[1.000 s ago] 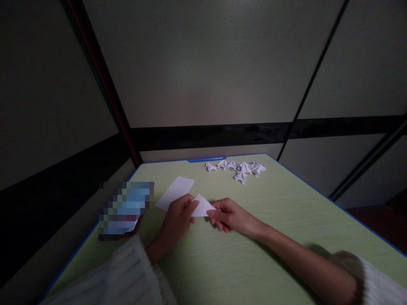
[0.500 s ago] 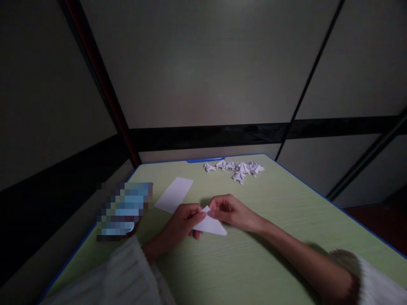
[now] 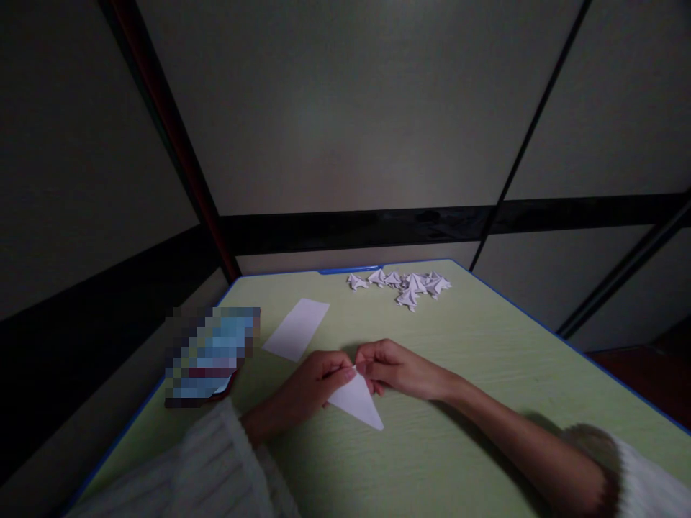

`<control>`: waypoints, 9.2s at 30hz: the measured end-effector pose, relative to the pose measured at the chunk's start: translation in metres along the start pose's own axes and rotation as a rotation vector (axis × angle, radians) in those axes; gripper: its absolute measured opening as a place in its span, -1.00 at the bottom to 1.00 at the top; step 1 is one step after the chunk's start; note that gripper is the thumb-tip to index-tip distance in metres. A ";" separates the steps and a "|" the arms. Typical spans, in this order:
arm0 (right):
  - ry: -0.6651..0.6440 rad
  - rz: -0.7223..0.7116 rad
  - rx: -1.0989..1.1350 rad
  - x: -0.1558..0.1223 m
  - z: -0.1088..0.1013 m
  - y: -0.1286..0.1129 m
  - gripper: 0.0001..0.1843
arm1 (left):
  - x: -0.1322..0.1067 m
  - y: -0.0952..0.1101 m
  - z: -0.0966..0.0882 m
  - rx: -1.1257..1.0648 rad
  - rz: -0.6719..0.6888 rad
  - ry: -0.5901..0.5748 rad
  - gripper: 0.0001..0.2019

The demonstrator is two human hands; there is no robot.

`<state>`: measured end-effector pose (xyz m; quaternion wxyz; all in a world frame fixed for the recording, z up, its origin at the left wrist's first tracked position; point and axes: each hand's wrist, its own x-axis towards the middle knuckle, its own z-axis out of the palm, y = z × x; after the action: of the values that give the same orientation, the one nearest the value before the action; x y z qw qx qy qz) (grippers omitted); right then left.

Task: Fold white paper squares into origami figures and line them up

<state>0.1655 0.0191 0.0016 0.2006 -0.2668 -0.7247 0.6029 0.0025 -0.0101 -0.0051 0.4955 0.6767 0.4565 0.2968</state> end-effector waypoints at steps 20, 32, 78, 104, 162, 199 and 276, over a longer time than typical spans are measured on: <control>0.041 -0.125 -0.213 -0.002 0.010 -0.005 -0.83 | -0.014 0.010 0.005 0.546 0.234 0.142 -0.73; -0.030 -0.071 -0.035 0.000 -0.001 0.000 -0.88 | -0.003 0.001 0.003 0.163 0.054 0.034 -0.77; 0.198 -0.223 -0.746 -0.003 0.009 -0.011 -0.78 | -0.002 0.007 0.003 0.214 0.039 0.196 -0.77; 0.181 -0.208 -0.794 -0.003 0.009 -0.008 -0.79 | -0.003 0.010 0.008 0.331 0.055 0.235 -0.77; 0.217 -0.102 0.195 0.008 0.018 -0.007 -0.87 | -0.003 0.008 0.017 -0.425 -0.143 0.420 -0.69; 0.212 -0.093 0.257 0.009 0.019 -0.007 -0.88 | -0.002 0.009 0.018 -0.297 -0.079 0.409 -0.62; 0.251 -0.097 0.160 0.009 0.023 -0.007 -0.87 | 0.000 0.004 0.022 -0.480 -0.075 0.416 -0.70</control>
<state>0.1438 0.0063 0.0040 0.3393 -0.2879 -0.6556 0.6101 0.0231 -0.0191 -0.0083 0.5476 0.4478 0.4897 0.5097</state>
